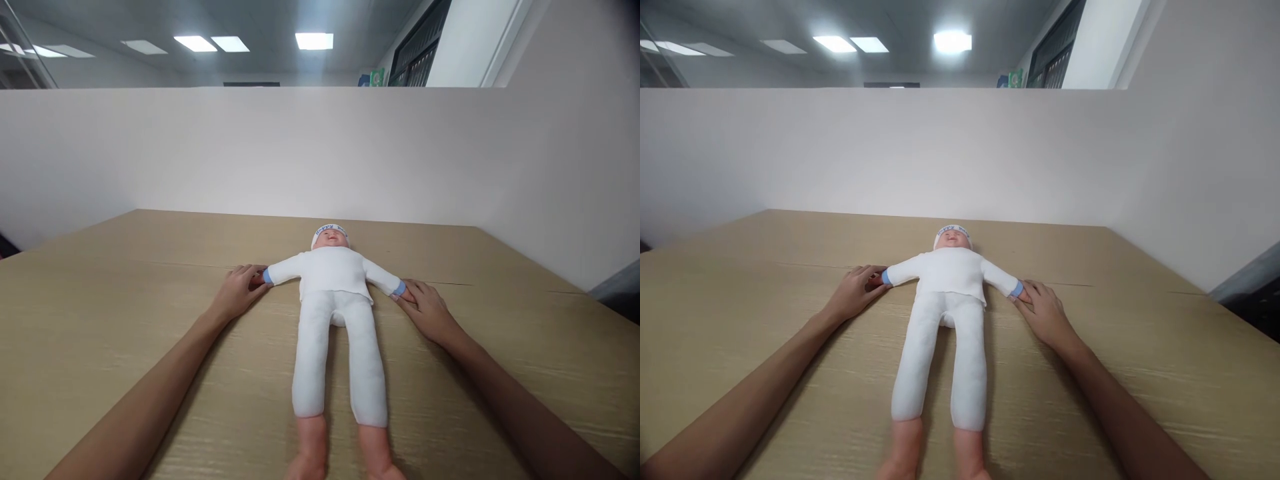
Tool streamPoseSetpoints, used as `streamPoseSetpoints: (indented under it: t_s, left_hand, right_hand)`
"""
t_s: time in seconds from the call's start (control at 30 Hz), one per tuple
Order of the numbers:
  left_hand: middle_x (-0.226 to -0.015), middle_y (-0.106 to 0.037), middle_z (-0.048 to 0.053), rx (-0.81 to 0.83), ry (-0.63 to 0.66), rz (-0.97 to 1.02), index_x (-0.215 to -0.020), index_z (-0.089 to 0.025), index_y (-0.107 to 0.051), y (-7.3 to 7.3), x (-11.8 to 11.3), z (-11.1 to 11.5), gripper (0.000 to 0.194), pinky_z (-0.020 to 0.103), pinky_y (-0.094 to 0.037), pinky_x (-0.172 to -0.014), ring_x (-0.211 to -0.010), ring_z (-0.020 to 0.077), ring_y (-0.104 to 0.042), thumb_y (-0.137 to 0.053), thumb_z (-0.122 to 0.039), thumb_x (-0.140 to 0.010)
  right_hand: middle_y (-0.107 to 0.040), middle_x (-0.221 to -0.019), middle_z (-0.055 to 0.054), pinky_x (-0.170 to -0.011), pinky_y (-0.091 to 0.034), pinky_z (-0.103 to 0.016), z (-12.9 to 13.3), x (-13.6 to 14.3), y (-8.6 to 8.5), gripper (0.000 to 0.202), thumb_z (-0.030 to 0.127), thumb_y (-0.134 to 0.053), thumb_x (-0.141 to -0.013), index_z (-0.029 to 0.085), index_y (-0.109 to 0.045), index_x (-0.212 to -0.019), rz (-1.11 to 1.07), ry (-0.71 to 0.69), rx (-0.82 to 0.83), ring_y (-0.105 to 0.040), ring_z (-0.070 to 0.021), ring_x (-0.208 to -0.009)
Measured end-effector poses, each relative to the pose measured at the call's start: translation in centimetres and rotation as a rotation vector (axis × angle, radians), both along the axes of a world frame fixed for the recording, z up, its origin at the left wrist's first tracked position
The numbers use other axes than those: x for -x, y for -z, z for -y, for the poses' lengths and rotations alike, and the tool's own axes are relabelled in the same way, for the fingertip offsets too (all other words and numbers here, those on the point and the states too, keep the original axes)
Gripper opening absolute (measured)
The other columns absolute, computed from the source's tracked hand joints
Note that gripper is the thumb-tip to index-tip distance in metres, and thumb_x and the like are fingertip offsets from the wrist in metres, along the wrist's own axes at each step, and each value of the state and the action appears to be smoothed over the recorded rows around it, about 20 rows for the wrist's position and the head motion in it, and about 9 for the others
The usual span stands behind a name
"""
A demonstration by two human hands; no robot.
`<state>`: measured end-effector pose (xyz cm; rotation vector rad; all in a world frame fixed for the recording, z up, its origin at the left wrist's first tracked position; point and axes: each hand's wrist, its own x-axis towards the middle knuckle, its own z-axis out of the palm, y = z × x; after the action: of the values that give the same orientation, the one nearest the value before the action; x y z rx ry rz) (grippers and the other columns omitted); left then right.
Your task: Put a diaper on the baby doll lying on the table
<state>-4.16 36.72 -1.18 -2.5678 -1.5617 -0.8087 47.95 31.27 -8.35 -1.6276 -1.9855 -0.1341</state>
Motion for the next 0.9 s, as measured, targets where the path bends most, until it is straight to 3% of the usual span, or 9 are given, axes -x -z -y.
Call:
streamPoseSetpoints:
  t_s: [0.2,0.3,0.5,0.67,0.9]
  left_hand:
    - [-0.126,-0.077,0.007,0.040,0.099,0.020,-0.130,-0.027,-0.070,-0.9,1.8,0.2,0.045,0.043,-0.049,-0.103,-0.114,0.0296,-0.068,-0.061,-0.061,-0.101]
    - [-0.128,-0.078,0.008,0.042,0.130,0.032,-0.123,-0.027,-0.073,-1.4,3.3,0.0,0.043,0.044,-0.049,-0.106,-0.117,0.0294,-0.068,-0.053,-0.060,-0.105]
    - [-0.117,-0.080,0.009,0.025,0.116,0.041,-0.111,-0.025,-0.076,-0.9,4.6,-0.8,0.044,0.045,-0.051,-0.100,-0.109,0.0289,-0.069,-0.049,-0.058,-0.106]
    - [-0.113,-0.080,0.008,0.030,0.110,0.055,-0.109,-0.025,-0.076,-0.6,4.5,-1.0,0.043,0.043,-0.052,-0.096,-0.104,0.0278,-0.070,-0.049,-0.058,-0.105]
    - [-0.109,-0.080,0.007,0.045,0.125,0.083,-0.105,-0.024,-0.076,-0.9,4.2,-1.0,0.042,0.041,-0.052,-0.093,-0.100,0.0260,-0.070,-0.053,-0.059,-0.104]
  right_hand:
    - [-0.070,-0.139,-0.015,-0.109,-0.053,-0.050,1.5,-1.1,-3.1,0.050,0.058,-0.052,-0.106,0.023,-0.063,-0.140,-0.091,-0.203,0.108,-0.066,-0.0339,-0.126]
    - [-0.071,-0.142,-0.014,-0.111,-0.053,-0.051,1.9,-3.3,-3.6,0.050,0.059,-0.051,-0.107,0.026,-0.064,-0.142,-0.137,-0.183,0.148,-0.067,-0.0338,-0.129]
    - [-0.071,-0.143,-0.016,-0.116,-0.051,-0.056,1.0,-6.2,-1.9,0.052,0.057,-0.048,-0.108,0.022,-0.064,-0.143,-0.212,-0.080,0.071,-0.066,-0.0345,-0.133]
    - [-0.072,-0.139,-0.018,-0.116,-0.048,-0.055,0.4,-5.1,-1.1,0.052,0.049,-0.036,-0.112,0.016,-0.066,-0.139,-0.104,-0.028,0.001,-0.066,-0.0330,-0.130]
    - [-0.075,-0.131,-0.016,-0.111,-0.048,-0.055,-0.3,-4.3,0.1,0.048,0.043,-0.036,-0.109,0.019,-0.071,-0.130,-0.038,-0.018,-0.019,-0.065,-0.0345,-0.125]
